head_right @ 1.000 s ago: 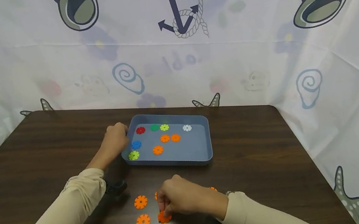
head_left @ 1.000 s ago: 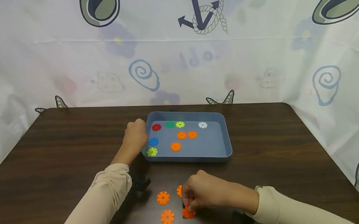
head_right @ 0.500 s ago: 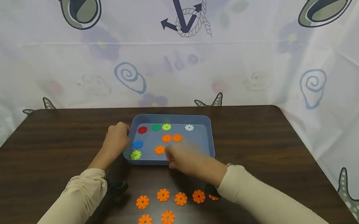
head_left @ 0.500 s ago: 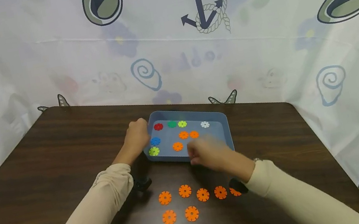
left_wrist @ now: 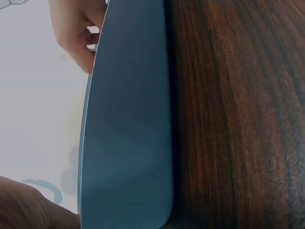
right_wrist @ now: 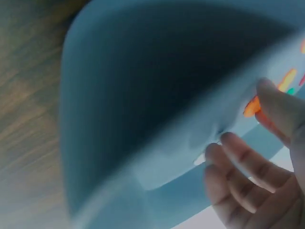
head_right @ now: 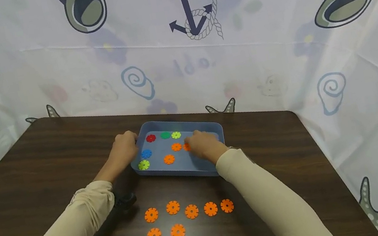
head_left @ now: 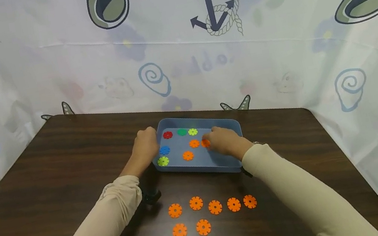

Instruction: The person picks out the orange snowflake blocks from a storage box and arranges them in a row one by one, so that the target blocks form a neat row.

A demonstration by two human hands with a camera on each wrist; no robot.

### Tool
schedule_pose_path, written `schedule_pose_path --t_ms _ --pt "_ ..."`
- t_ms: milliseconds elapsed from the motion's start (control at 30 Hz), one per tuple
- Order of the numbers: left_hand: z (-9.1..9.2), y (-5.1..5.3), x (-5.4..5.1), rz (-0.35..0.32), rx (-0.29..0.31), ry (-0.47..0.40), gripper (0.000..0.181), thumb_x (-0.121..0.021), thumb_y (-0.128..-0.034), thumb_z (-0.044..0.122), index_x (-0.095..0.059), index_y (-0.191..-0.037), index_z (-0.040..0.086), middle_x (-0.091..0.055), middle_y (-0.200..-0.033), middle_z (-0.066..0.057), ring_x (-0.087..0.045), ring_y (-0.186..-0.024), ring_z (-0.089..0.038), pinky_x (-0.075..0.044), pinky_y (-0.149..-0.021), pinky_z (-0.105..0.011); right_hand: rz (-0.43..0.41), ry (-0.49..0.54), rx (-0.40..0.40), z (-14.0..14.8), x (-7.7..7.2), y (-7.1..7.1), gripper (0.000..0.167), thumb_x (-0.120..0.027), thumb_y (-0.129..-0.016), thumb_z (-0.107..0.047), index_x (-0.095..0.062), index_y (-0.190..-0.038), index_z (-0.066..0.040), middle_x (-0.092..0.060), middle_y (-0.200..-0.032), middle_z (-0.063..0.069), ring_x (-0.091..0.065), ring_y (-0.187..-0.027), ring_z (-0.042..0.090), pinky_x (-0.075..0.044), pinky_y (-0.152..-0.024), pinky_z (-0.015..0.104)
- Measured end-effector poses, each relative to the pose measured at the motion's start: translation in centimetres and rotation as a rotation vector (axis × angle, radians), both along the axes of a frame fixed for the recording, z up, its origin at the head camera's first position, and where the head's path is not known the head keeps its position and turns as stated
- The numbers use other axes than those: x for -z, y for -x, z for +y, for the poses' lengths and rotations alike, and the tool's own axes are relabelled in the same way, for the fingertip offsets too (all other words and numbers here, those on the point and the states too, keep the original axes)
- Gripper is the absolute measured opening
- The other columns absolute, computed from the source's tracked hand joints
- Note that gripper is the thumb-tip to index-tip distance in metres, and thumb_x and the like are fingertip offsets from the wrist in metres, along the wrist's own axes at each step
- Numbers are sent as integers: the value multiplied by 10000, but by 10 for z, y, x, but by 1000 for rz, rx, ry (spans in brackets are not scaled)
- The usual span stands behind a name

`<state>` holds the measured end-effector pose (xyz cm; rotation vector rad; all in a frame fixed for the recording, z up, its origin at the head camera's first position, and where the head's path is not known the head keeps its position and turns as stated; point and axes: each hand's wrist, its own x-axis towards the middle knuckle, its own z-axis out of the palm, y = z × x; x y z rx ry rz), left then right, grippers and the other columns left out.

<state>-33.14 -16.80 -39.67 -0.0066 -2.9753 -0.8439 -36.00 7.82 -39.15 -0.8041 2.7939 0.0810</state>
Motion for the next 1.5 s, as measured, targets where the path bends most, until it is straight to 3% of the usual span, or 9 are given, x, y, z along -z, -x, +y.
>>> schedule_pose_path --t_ms 100,300,600,733,867,967,1067,1300,1500 --pt "2 -1 2 9 3 -6 161 -554 -954 -17 -665 -1021 -112 -677 -874 -216 -649 -710 -264 -613 -704 -425 28 7 5 1 1 -2 277 -666 -971 -195 -663 -1241 -131 -619 -1186 118 -565 -1048 256 -546 -872 396" --pt "4 -1 2 27 11 4 144 -560 -958 -16 -661 -1002 -109 -658 -833 -205 -637 -684 -256 -611 -670 -407 -7 60 21 8 -1 -3 195 -745 -904 -138 -672 -1083 -111 -636 -1071 79 -569 -956 232 -540 -827 358" --pt "4 0 3 4 0 23 134 -571 -946 -17 -645 -1017 -104 -652 -839 -204 -640 -689 -261 -607 -655 -393 9 313 -44 25 2 -11 171 -799 -849 -186 -637 -822 -140 -621 -765 -22 -514 -675 146 -438 -601 259" --pt "3 0 4 16 4 25 120 -562 -943 -27 -637 -995 -105 -638 -814 -197 -628 -675 -252 -603 -641 -382 -13 402 -108 35 -15 -35 159 -787 -864 -183 -647 -792 -162 -639 -759 -59 -497 -644 108 -424 -571 234" --pt "3 0 3 29 15 24 101 -562 -939 -35 -630 -964 -106 -628 -799 -193 -623 -669 -252 -600 -633 -385 -170 428 -192 47 -34 -74 149 -776 -872 -151 -663 -780 -182 -625 -720 -101 -512 -630 54 -455 -568 215" --pt "3 1 2 34 14 25 104 -560 -949 -27 -630 -944 -104 -627 -787 -191 -633 -666 -258 -605 -638 -397 -343 416 -223 53 -33 -104 164 -776 -865 -128 -664 -768 -198 -611 -694 -132 -528 -621 15 -477 -571 203" --pt "3 1 2 36 15 20 117 -560 -959 -14 -629 -955 -109 -633 -797 -200 -651 -676 -269 -614 -662 -418 -454 382 -215 56 -23 -126 188 -778 -859 -118 -654 -752 -211 -584 -668 -148 -510 -600 -9 -465 -553 187" --pt "1 1 3 43 15 12 114 -568 -956 -19 -626 -977 -115 -642 -819 -212 -648 -681 -269 -614 -662 -419 -466 354 -178 54 -2 -142 202 -788 -852 -130 -640 -731 -199 -555 -650 -150 -466 -585 -22 -434 -538 168" --pt "3 0 4 38 16 19 125 -568 -958 -17 -631 -997 -118 -656 -845 -222 -661 -698 -275 -616 -674 -422 -425 288 -164 47 -1 -142 236 -830 -816 -194 -634 -687 -209 -564 -647 -159 -483 -586 -19 -452 -543 174"
